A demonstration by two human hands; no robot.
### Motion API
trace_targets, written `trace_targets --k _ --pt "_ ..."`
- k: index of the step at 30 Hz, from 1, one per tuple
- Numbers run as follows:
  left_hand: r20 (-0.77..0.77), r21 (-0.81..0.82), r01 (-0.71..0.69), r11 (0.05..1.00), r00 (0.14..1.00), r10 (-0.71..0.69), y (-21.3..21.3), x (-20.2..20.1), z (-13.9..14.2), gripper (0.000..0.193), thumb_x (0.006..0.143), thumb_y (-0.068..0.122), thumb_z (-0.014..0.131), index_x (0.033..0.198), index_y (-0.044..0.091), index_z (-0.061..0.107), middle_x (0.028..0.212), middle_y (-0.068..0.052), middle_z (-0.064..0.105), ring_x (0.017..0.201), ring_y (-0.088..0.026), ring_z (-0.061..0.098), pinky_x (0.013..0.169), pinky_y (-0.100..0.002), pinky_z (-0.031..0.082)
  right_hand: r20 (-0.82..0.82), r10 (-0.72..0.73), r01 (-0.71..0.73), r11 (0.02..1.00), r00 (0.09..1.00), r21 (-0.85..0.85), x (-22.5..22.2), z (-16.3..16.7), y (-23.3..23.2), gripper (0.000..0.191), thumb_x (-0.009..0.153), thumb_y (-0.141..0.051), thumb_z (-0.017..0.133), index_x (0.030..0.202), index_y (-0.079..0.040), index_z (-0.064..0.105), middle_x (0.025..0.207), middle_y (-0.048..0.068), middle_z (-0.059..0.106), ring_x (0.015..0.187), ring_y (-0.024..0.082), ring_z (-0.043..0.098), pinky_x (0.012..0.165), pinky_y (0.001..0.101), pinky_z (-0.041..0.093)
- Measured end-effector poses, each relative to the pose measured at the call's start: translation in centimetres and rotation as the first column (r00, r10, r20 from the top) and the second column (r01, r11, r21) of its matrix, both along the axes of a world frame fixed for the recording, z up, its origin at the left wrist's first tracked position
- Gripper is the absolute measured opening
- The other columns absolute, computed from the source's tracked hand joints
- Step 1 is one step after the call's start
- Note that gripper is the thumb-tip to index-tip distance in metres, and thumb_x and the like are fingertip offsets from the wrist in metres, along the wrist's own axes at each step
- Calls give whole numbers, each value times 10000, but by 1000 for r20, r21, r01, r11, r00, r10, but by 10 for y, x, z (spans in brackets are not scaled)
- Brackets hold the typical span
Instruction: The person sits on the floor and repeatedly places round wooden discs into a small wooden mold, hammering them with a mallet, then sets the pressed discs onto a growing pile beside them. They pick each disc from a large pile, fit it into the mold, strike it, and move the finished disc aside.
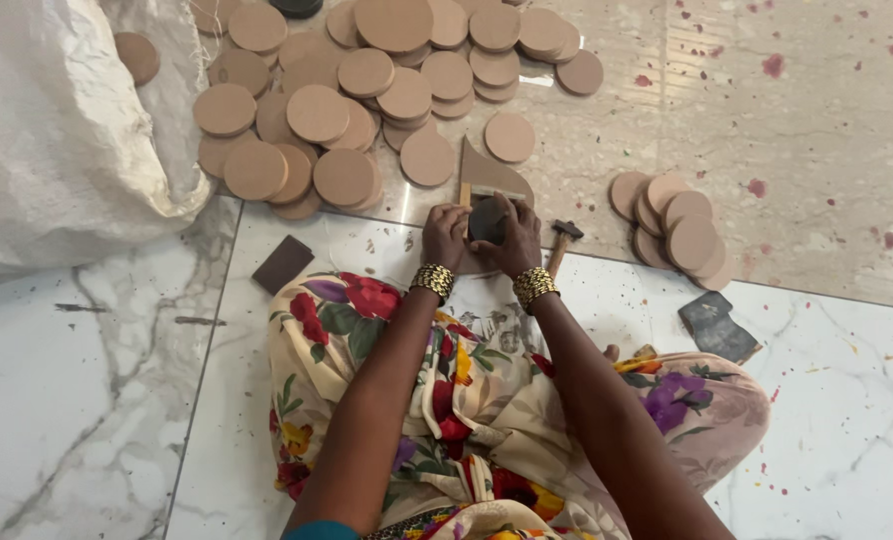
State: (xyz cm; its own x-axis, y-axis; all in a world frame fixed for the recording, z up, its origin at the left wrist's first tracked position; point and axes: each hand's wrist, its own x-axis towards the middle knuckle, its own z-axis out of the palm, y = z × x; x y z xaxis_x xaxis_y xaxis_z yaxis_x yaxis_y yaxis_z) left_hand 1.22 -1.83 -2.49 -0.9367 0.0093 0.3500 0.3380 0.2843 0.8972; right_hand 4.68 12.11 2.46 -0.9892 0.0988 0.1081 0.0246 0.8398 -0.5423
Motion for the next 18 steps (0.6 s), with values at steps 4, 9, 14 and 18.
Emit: trace_targets --k 4,9,14,18 --pt "17 -2 -5 1000 1000 5 -1 0 1 259 859 10 657 1094 63 752 1129 -156 650 1042 -333 673 912 -393 569 -15 -6 6 1000 1000 9 1 -5 4 977 644 -352 955 1470 -138 480 1452 231 474 1342 430 415 1138 521 381" --pt "208 20 29 999 978 -32 8 0 -1 342 1006 317 656 1220 60 726 1196 -141 701 1108 -284 700 965 -367 561 169 -215 273 729 962 -628 8 -8 22 846 677 -345 877 1392 -99 498 1324 179 598 1212 282 625 1011 421 564" --pt "328 696 250 673 723 -608 20 -2 -8 672 1041 526 585 1514 64 466 1415 -102 579 1289 -221 582 1054 -360 500 203 -49 207 343 978 -916 22 -13 30 750 829 -212 803 1481 -61 467 1300 180 645 1205 239 617 1034 376 500" --pt "367 867 116 484 508 -779 13 -1 -3 708 988 529 602 1516 80 458 1286 -103 641 1150 -233 661 950 -417 592 173 16 160 295 985 -942 22 -19 27 762 860 -182 791 1514 -58 420 1297 173 635 1194 225 615 1020 358 505"
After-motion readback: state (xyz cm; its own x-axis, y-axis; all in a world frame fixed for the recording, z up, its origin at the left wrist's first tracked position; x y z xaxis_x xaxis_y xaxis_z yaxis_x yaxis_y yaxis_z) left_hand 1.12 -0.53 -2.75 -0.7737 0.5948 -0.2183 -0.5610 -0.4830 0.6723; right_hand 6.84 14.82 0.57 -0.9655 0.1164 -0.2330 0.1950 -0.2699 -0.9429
